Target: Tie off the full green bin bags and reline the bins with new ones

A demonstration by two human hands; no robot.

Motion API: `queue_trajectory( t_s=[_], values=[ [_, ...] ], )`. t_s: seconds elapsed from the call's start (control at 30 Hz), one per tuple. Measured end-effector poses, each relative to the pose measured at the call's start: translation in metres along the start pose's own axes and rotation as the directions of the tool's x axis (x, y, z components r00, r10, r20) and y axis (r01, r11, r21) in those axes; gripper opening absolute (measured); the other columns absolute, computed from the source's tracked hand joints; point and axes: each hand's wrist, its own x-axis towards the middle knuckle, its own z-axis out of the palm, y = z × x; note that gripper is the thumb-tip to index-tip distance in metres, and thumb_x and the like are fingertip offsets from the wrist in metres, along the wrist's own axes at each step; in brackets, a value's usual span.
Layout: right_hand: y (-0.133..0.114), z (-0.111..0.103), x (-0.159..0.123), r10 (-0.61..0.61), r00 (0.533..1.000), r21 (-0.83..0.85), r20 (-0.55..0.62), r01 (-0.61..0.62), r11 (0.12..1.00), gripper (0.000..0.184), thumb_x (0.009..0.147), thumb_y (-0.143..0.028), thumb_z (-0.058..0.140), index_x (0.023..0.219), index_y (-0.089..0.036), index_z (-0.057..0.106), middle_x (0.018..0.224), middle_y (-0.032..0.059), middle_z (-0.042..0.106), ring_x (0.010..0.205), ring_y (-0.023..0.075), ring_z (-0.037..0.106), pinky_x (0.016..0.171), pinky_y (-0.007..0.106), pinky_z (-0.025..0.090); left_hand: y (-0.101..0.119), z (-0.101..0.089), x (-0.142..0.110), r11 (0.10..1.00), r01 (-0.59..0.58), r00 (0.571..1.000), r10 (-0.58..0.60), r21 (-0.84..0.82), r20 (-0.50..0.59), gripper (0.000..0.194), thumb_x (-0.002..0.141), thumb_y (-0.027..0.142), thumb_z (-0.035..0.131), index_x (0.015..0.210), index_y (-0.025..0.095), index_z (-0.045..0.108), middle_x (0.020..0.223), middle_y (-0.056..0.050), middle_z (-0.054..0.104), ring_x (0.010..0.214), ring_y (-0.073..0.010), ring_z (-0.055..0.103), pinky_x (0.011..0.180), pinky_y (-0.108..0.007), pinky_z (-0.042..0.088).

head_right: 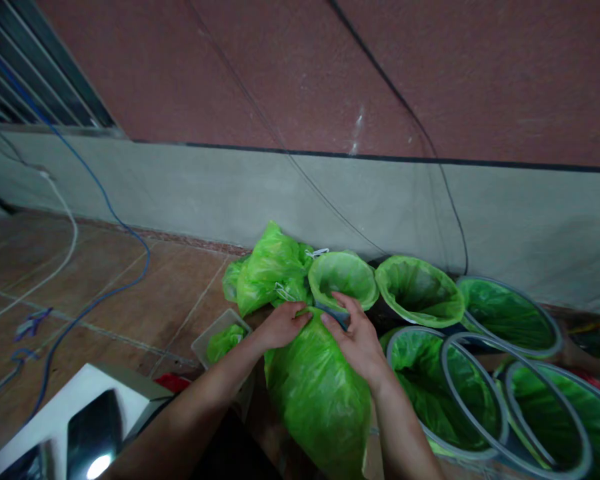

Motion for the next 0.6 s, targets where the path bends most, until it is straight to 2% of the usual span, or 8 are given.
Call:
queue_trajectory(
  t_s=[0.1,0.17,0.23,0.33,0.43,0.5,0.53,0.6],
  values=[
    [-0.014,0.009,-0.011,-0.102,0.973,-0.105,0.209,0.126,0.987,0.067,0.079,-0.045,0.061,0.139,-0.023,0.04,0.14,0.0095,0.049,0.129,0.0239,0.045,0.108,0.04,0.034,-0.001,0.0,0.003,0.995,0.006,0.998,-0.012,-0.098,-0.064,0.022,0.088,0.026,0.045,0.095,0.018,0.064,0.093,-0.003,0.07,0.086,-0.0165,0.062,0.084,-0.026,0.047],
    [-0.02,0.019,-0.017,-0.035,0.956,-0.201,0.292,0.097,0.975,0.081,0.077,-0.037,0.063,0.147,-0.022,0.025,0.137,0.0123,0.052,0.124,0.0254,0.051,0.104,0.04,0.039,0.001,0.003,0.006,0.984,0.02,0.993,-0.039,-0.175,-0.108,0.022,0.086,0.022,0.046,0.097,0.017,0.064,0.097,-0.004,0.07,0.091,-0.0166,0.062,0.088,-0.027,0.046],
    [-0.019,0.029,-0.02,0.097,0.957,-0.324,0.272,-0.004,0.946,0.083,0.076,-0.025,0.06,0.149,-0.017,0.02,0.126,0.0159,0.061,0.113,0.0277,0.06,0.096,0.04,0.044,0.006,0.005,0.006,0.962,0.052,0.986,-0.092,-0.268,-0.14,0.023,0.084,0.024,0.05,0.101,0.016,0.064,0.098,-0.005,0.069,0.091,-0.0174,0.062,0.088,-0.028,0.047],
    [-0.011,0.033,-0.017,0.145,0.959,-0.357,0.242,-0.051,0.933,0.058,0.074,-0.015,0.052,0.132,-0.012,0.05,0.112,0.0161,0.068,0.103,0.0289,0.064,0.092,0.04,0.046,0.017,0.001,0.001,0.918,0.058,0.984,-0.118,-0.392,-0.132,0.043,0.082,0.035,0.058,0.12,0.016,0.056,0.095,-0.005,0.069,0.08,-0.0171,0.062,0.077,-0.029,0.05],
    [-0.005,0.028,-0.012,0.06,0.962,-0.102,0.265,-0.034,0.994,0.036,0.076,-0.021,0.05,0.109,-0.018,0.066,0.107,0.0105,0.071,0.099,0.028,0.065,0.087,0.039,0.05,0.02,-0.022,-0.01,0.895,0.018,0.979,-0.105,-0.447,-0.172,0.063,0.081,0.042,0.06,0.136,0.018,0.041,0.087,-0.003,0.068,0.068,-0.0145,0.06,0.065,-0.026,0.049],
    [-0.005,0.023,-0.01,0.077,0.973,0.128,0.219,-0.107,0.986,0.032,0.077,-0.03,0.054,0.105,-0.02,0.067,0.1,0.0077,0.073,0.095,0.028,0.067,0.079,0.039,0.053,0.006,-0.048,-0.02,0.883,-0.023,0.942,-0.138,-0.468,-0.307,0.067,0.082,0.043,0.06,0.139,0.019,0.037,0.09,-0.003,0.067,0.069,-0.0136,0.061,0.065,-0.025,0.049],
    [-0.007,0.021,-0.009,0.116,0.976,0.224,0.185,-0.157,0.962,0.033,0.075,-0.034,0.058,0.104,-0.021,0.067,0.096,0.0071,0.074,0.093,0.0284,0.068,0.075,0.038,0.055,-0.007,-0.061,-0.027,0.877,-0.03,0.903,-0.182,-0.48,-0.388,0.065,0.082,0.042,0.06,0.138,0.019,0.037,0.093,-0.003,0.067,0.072,-0.0136,0.062,0.067,-0.024,0.049],
    [-0.015,0.016,-0.007,0.234,0.966,0.356,0.109,-0.258,0.898,0.04,0.066,-0.04,0.068,0.102,-0.022,0.066,0.088,0.0066,0.074,0.085,0.0292,0.069,0.066,0.037,0.056,-0.044,-0.084,-0.043,0.835,0.043,0.772,-0.376,-0.548,-0.513,0.054,0.082,0.04,0.06,0.13,0.018,0.046,0.091,-0.004,0.066,0.076,-0.0141,0.063,0.07,-0.024,0.049]
  ],
)
